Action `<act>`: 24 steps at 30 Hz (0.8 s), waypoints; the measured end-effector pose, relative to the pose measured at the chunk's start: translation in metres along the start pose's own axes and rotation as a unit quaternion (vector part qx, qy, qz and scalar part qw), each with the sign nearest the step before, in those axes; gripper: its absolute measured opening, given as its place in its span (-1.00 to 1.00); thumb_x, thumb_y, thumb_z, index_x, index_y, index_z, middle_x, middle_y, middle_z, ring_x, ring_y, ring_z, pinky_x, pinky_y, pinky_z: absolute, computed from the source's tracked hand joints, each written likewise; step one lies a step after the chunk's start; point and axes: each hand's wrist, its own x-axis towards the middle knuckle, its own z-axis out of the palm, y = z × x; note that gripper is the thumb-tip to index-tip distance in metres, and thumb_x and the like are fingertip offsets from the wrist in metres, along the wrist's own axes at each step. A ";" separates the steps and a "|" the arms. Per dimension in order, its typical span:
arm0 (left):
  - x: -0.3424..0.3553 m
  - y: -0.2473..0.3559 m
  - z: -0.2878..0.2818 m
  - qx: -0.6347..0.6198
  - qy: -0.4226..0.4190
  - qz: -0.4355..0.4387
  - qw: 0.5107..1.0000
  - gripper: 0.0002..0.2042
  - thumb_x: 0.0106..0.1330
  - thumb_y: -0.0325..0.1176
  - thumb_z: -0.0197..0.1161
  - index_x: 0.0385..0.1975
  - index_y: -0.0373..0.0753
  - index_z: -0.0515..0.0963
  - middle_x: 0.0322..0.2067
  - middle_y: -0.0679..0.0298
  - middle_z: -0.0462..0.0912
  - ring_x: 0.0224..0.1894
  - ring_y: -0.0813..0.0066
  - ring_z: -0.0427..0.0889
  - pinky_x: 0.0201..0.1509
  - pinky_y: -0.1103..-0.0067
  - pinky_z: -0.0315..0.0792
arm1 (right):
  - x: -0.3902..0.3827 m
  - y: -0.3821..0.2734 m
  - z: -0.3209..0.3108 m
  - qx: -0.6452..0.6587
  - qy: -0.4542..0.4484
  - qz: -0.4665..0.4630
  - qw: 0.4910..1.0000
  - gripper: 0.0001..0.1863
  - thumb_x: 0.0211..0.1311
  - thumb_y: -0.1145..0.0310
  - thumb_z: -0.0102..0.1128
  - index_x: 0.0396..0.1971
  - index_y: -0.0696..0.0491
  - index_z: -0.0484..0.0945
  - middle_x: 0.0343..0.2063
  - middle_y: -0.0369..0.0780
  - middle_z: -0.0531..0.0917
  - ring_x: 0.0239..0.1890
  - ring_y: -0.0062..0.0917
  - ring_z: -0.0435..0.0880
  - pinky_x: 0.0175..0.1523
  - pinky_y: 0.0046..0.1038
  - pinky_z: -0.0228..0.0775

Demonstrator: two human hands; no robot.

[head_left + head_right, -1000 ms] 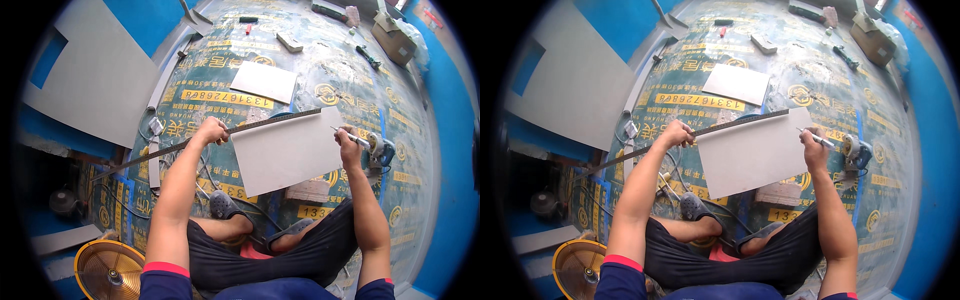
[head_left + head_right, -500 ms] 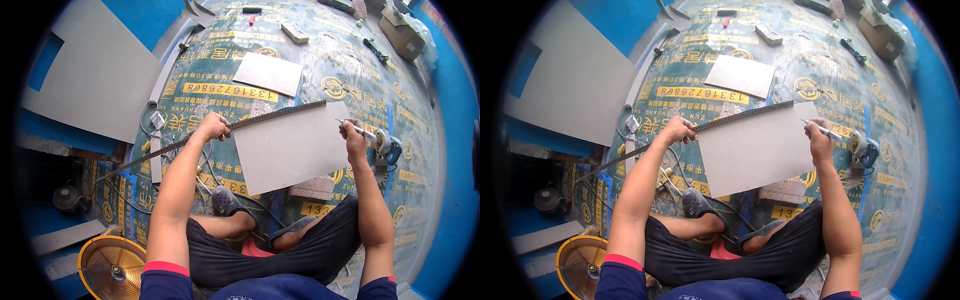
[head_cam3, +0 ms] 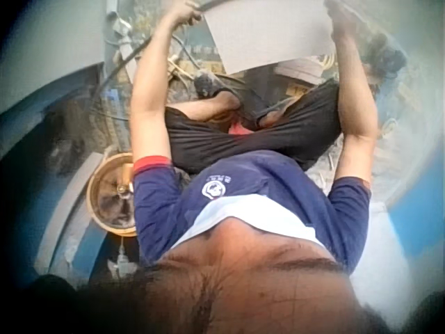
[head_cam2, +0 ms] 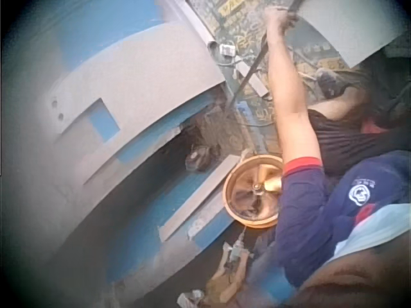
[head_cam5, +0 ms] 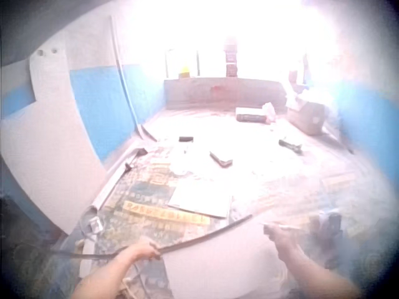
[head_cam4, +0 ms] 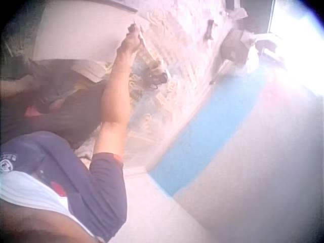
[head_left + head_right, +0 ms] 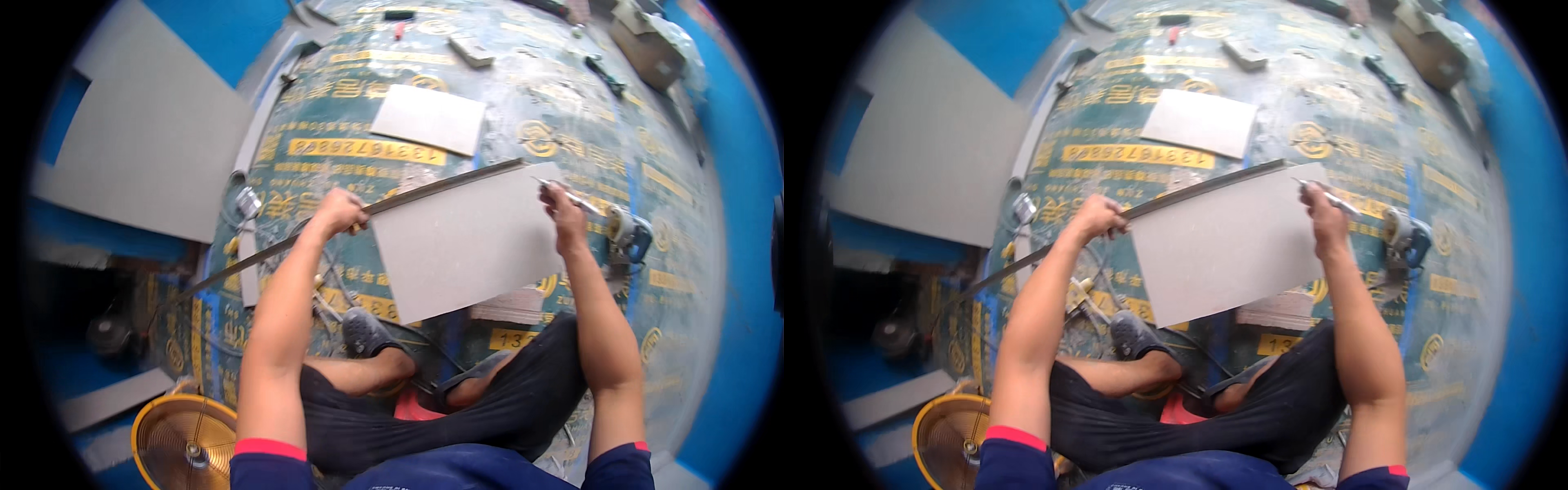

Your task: The person applies adhesive to a ceiling panel using a notched trowel, then uses a rubber mallet to tap a tile into place within a recessed ceiling niche. Later, the person sits on the floor to measure and mark a tile with a ruler and marker.

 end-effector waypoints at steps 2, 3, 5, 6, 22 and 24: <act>0.005 -0.007 0.000 -0.007 -0.010 0.005 1.000 -0.98 0.03 -0.56 0.34 -0.57 -0.37 0.64 -0.58 0.16 0.70 -0.66 0.49 0.60 -0.63 0.53 0.47 | 0.012 0.010 -0.001 -0.032 0.005 0.016 0.999 -0.73 0.26 0.14 0.23 -0.15 -0.04 0.63 -0.26 -0.35 0.69 -0.18 -0.65 0.62 -0.07 -0.50 0.33; 0.007 -0.012 -0.001 -0.010 -0.017 0.003 1.000 -0.97 0.02 -0.57 0.34 -0.58 -0.36 0.63 -0.59 0.15 0.69 -0.67 0.48 0.60 -0.64 0.52 0.47 | 0.017 0.014 0.002 -0.016 -0.005 0.011 1.000 -0.70 0.26 0.14 0.24 -0.11 -0.04 0.62 -0.24 -0.36 0.69 -0.16 -0.64 0.63 -0.04 -0.49 0.34; 0.006 -0.012 -0.002 0.000 -0.022 0.009 1.000 -0.97 0.04 -0.56 0.32 -0.57 -0.38 0.64 -0.59 0.14 0.69 -0.71 0.50 0.58 -0.66 0.53 0.44 | 0.022 0.016 0.010 0.020 0.016 0.039 0.999 -0.68 0.26 0.12 0.24 -0.07 -0.06 0.61 -0.19 -0.36 0.71 -0.10 -0.61 0.65 0.00 -0.47 0.34; 0.005 -0.014 -0.002 -0.011 -0.020 0.006 1.000 -0.97 0.02 -0.57 0.30 -0.56 -0.39 0.64 -0.60 0.15 0.69 -0.72 0.51 0.56 -0.66 0.56 0.42 | 0.022 0.017 0.015 0.039 0.026 0.035 0.998 -0.69 0.26 0.12 0.24 -0.07 -0.08 0.61 -0.19 -0.36 0.71 -0.12 -0.63 0.65 0.00 -0.47 0.34; -0.004 0.000 -0.003 -0.018 -0.011 -0.018 1.000 -0.96 0.07 -0.58 0.30 -0.48 -0.40 0.62 -0.58 0.14 0.70 -0.75 0.53 0.55 -0.70 0.61 0.33 | 0.038 0.027 0.036 0.041 0.077 0.013 0.996 -0.71 0.24 0.23 0.27 -0.11 0.06 0.63 -0.45 -0.38 0.60 -0.43 -0.72 0.47 -0.31 -0.60 0.33; -0.003 -0.001 -0.003 -0.014 -0.012 -0.019 1.000 -0.97 0.08 -0.58 0.30 -0.49 -0.39 0.62 -0.59 0.15 0.70 -0.75 0.55 0.54 -0.71 0.61 0.31 | 0.037 0.027 0.037 0.036 0.077 0.012 0.996 -0.70 0.24 0.22 0.27 -0.10 0.06 0.62 -0.44 -0.38 0.61 -0.42 -0.72 0.47 -0.31 -0.60 0.34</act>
